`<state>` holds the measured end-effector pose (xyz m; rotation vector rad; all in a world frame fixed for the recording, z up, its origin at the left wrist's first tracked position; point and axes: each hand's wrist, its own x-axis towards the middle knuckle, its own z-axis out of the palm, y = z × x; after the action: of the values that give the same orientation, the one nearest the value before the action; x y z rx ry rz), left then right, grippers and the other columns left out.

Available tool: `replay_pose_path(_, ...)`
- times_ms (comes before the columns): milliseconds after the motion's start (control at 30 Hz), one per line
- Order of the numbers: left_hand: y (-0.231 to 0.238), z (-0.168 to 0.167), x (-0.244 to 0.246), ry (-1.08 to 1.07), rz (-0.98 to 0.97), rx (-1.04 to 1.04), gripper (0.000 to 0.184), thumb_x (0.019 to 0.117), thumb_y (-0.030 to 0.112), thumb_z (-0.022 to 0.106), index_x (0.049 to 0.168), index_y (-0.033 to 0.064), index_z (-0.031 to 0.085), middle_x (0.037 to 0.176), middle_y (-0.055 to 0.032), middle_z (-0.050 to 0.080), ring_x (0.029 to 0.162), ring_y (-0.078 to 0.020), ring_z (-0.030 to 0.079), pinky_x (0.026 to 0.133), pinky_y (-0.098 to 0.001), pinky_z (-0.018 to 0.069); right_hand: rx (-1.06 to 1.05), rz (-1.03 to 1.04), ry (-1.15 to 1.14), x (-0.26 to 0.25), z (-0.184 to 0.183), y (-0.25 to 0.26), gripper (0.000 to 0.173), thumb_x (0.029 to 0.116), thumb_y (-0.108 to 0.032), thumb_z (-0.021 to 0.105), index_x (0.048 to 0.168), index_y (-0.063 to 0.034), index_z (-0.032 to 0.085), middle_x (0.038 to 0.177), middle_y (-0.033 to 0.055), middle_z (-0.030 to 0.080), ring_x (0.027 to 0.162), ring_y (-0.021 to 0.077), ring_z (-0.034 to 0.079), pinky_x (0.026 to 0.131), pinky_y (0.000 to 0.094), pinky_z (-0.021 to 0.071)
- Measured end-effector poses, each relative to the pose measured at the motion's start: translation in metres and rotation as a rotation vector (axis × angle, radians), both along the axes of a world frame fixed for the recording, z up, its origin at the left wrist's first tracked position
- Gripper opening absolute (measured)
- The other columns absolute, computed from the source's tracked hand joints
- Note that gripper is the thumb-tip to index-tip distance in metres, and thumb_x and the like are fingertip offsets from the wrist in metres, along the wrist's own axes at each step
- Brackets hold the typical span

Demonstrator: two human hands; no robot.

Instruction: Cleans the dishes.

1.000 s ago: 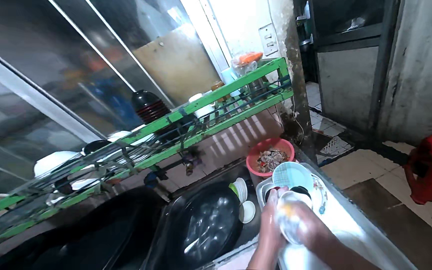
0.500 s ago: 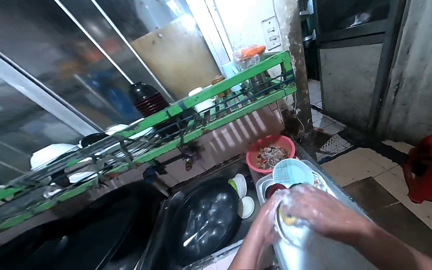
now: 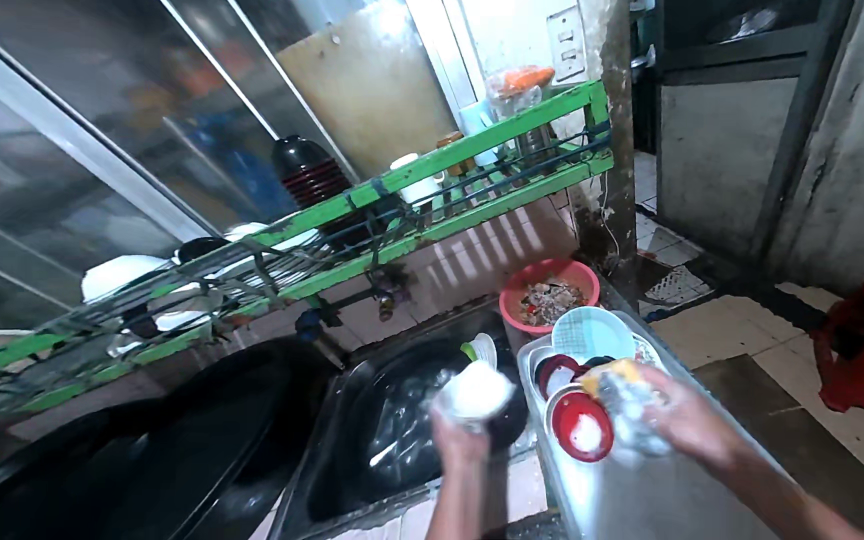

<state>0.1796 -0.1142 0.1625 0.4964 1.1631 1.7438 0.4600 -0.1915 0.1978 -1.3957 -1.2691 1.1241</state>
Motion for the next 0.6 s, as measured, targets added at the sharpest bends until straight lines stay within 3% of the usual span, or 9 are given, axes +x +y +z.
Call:
replay_pose_path(100, 0.007, -0.025, -0.06, -0.047, 0.214, -0.208, 0.064, 0.1067, 0.058, 0.017, 0.15, 0.0143, 0.035, 0.138, -0.0181, 0.048, 0.115, -0.0325, 0.054, 0.086, -0.0567, 0.049, -0.144, -0.248, -0.033, 0.038, -0.01, -0.01, 0.057, 0.0891, -0.009, 0.066, 0.144, -0.0049, 0.053, 0.128, 0.0208, 0.063, 0.114, 0.0298, 0.064, 0.096, 0.0519, 0.0526)
replay_pose_path(167, 0.002, -0.023, -0.057, 0.072, 0.2, -0.271, 0.055, 0.1096, 0.046, 0.023, 0.148, 0.0093, 0.039, 0.137, -0.0188, 0.048, 0.115, -0.0318, 0.052, 0.089, -0.0554, 0.046, -0.204, -0.3, -0.024, 0.048, -0.01, -0.018, 0.056, 0.0921, -0.008, 0.064, 0.147, -0.0063, 0.049, 0.131, 0.0216, 0.061, 0.115, 0.0302, 0.063, 0.097, 0.0517, 0.0514)
replay_pose_path(233, -0.014, -0.005, -0.019, 0.285, 0.068, -0.227, 0.049, 0.1123, 0.035, 0.03, 0.145, 0.0002, 0.043, 0.136, -0.0212, 0.05, 0.113, -0.0296, 0.054, 0.093, -0.0492, 0.0479, -0.206, -0.313, -0.04, 0.053, -0.015, -0.023, 0.055, 0.0901, -0.005, 0.064, 0.144, -0.0065, 0.052, 0.13, 0.0215, 0.062, 0.115, 0.0303, 0.063, 0.096, 0.0518, 0.0514)
replay_pose_path(267, -0.025, 0.003, 0.007, 0.417, -0.045, -0.161, 0.046, 0.112, 0.028, 0.032, 0.142, -0.0035, 0.045, 0.132, -0.0209, 0.053, 0.112, -0.0267, 0.056, 0.094, -0.044, 0.0492, -0.202, -0.298, -0.072, 0.054, -0.016, -0.023, 0.056, 0.09, -0.004, 0.064, 0.144, -0.0065, 0.053, 0.131, 0.0221, 0.062, 0.117, 0.0315, 0.062, 0.098, 0.0531, 0.0505)
replay_pose_path(333, -0.053, 0.013, 0.055, 0.705, -0.434, 0.007, 0.049, 0.1094, 0.017, 0.033, 0.151, -0.0095, 0.037, 0.152, -0.0261, 0.045, 0.138, -0.0276, 0.049, 0.115, -0.0412, 0.0418, -0.186, -0.245, -0.126, 0.054, -0.017, -0.024, 0.055, 0.0907, -0.004, 0.065, 0.144, -0.0052, 0.054, 0.133, 0.0227, 0.062, 0.12, 0.0328, 0.062, 0.101, 0.0539, 0.0495)
replay_pose_path(433, -0.085, 0.011, 0.125, 1.074, -1.083, 0.094, 0.048, 0.1038, 0.007, 0.049, 0.15, -0.0067, 0.044, 0.151, -0.024, 0.049, 0.142, -0.0273, 0.048, 0.12, -0.0393, 0.036, -0.135, -0.24, -0.065, 0.052, -0.019, -0.025, 0.055, 0.0893, -0.005, 0.065, 0.143, -0.0065, 0.056, 0.131, 0.0199, 0.064, 0.117, 0.0283, 0.064, 0.098, 0.0503, 0.0519)
replay_pose_path(500, -0.101, 0.006, 0.149, 1.231, -1.483, 0.198, 0.057, 0.1049, 0.018, 0.054, 0.153, -0.0092, 0.037, 0.158, -0.0274, 0.039, 0.149, -0.0328, 0.037, 0.124, -0.0442, 0.0271, -0.11, -0.264, 0.02, 0.053, -0.022, -0.026, 0.055, 0.0895, -0.007, 0.065, 0.144, -0.0073, 0.055, 0.13, 0.0185, 0.064, 0.115, 0.0261, 0.065, 0.096, 0.0481, 0.0537)
replay_pose_path(567, -0.104, -0.005, 0.169, 1.709, -1.678, 0.214, 0.08, 0.1037, 0.049, 0.053, 0.158, -0.0052, 0.028, 0.166, -0.0278, 0.021, 0.156, -0.0395, 0.017, 0.124, -0.0599, 0.0153, -0.107, -0.271, 0.068, 0.054, -0.022, -0.028, 0.056, 0.0898, -0.009, 0.064, 0.145, -0.007, 0.053, 0.131, 0.0177, 0.063, 0.115, 0.0253, 0.064, 0.096, 0.0466, 0.054)
replay_pose_path(600, -0.102, -0.016, 0.175, 1.861, -1.687, 0.235, 0.085, 0.1023, 0.056, 0.051, 0.159, -0.0032, 0.028, 0.167, -0.0277, 0.019, 0.157, -0.0416, 0.014, 0.122, -0.0665, 0.0131, -0.108, -0.27, 0.073, 0.054, -0.02, -0.028, 0.056, 0.0903, -0.01, 0.064, 0.145, -0.0071, 0.053, 0.132, 0.0173, 0.063, 0.117, 0.0248, 0.064, 0.098, 0.0461, 0.0532)
